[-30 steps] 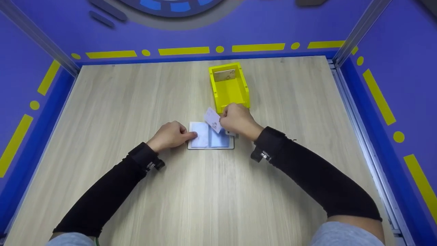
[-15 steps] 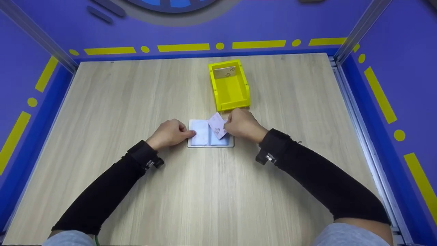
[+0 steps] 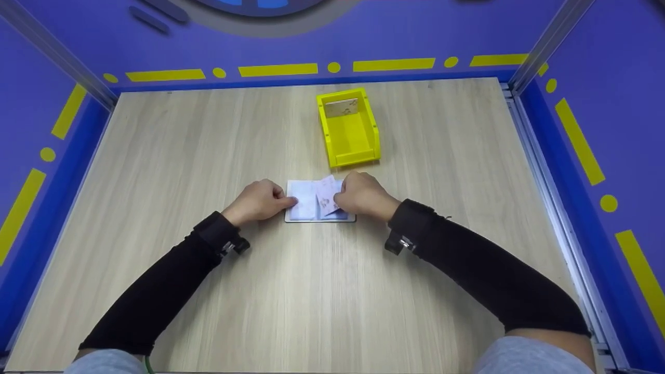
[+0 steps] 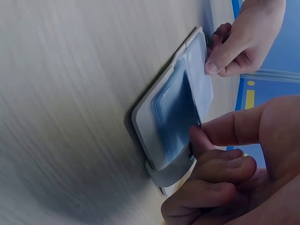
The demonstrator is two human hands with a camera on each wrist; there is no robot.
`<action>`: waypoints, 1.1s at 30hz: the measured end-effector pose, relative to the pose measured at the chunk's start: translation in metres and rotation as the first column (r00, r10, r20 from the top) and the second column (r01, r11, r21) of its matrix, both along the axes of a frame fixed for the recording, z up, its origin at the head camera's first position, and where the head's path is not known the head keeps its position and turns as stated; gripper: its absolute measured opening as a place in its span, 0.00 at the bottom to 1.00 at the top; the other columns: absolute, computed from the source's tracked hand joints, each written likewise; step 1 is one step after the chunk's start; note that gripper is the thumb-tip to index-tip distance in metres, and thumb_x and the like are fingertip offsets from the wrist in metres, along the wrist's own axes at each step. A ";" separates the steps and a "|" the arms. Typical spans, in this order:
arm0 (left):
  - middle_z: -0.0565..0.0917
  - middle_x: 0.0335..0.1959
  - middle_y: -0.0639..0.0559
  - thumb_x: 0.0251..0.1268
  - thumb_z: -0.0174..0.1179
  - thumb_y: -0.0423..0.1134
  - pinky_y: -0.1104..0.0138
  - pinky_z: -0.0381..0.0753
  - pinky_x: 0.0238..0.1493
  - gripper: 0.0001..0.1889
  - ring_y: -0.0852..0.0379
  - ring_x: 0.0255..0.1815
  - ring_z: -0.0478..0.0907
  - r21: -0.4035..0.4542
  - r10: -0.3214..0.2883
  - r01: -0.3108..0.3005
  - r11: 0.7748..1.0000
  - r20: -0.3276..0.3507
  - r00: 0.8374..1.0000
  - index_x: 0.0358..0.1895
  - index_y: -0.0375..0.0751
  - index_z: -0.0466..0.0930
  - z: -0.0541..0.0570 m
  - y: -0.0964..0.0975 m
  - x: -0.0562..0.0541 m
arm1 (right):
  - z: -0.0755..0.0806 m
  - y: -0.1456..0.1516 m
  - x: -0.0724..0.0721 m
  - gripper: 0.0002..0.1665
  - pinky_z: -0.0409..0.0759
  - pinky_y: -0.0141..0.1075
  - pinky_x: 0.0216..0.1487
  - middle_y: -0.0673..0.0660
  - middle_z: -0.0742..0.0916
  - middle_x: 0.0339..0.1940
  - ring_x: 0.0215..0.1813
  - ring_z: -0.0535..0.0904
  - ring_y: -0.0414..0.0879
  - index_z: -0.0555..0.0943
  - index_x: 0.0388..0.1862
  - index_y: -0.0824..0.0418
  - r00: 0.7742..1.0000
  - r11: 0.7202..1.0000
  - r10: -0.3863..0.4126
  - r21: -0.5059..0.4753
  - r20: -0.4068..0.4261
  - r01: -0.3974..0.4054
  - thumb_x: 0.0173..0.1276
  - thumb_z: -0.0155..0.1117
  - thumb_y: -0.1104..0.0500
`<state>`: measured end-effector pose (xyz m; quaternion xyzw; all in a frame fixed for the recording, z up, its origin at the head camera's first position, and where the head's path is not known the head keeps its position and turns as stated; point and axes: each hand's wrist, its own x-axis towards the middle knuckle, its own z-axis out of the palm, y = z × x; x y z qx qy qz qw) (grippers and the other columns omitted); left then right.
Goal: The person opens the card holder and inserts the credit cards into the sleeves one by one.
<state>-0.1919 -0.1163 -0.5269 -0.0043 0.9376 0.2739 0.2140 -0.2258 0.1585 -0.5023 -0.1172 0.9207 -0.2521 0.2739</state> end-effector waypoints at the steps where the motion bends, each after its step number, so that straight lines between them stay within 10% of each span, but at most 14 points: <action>1: 0.68 0.17 0.61 0.74 0.70 0.60 0.64 0.64 0.29 0.28 0.57 0.24 0.69 -0.001 0.000 0.000 1.000 -0.001 1.000 0.17 0.53 0.72 0.000 0.000 0.000 | 0.000 -0.001 0.000 0.18 0.66 0.36 0.29 0.47 0.76 0.20 0.26 0.71 0.44 0.81 0.21 0.54 1.000 1.000 0.001 0.002 0.002 -0.001 0.73 0.64 0.53; 33: 0.67 0.15 0.62 0.74 0.69 0.61 0.64 0.62 0.28 0.29 0.58 0.23 0.67 0.002 -0.003 0.003 1.000 -0.013 1.000 0.16 0.54 0.72 0.000 0.000 0.002 | -0.004 -0.025 0.004 0.18 0.69 0.38 0.36 0.46 0.76 0.20 0.30 0.73 0.45 0.86 0.25 0.58 0.997 0.997 0.074 0.007 0.007 -0.074 0.76 0.67 0.52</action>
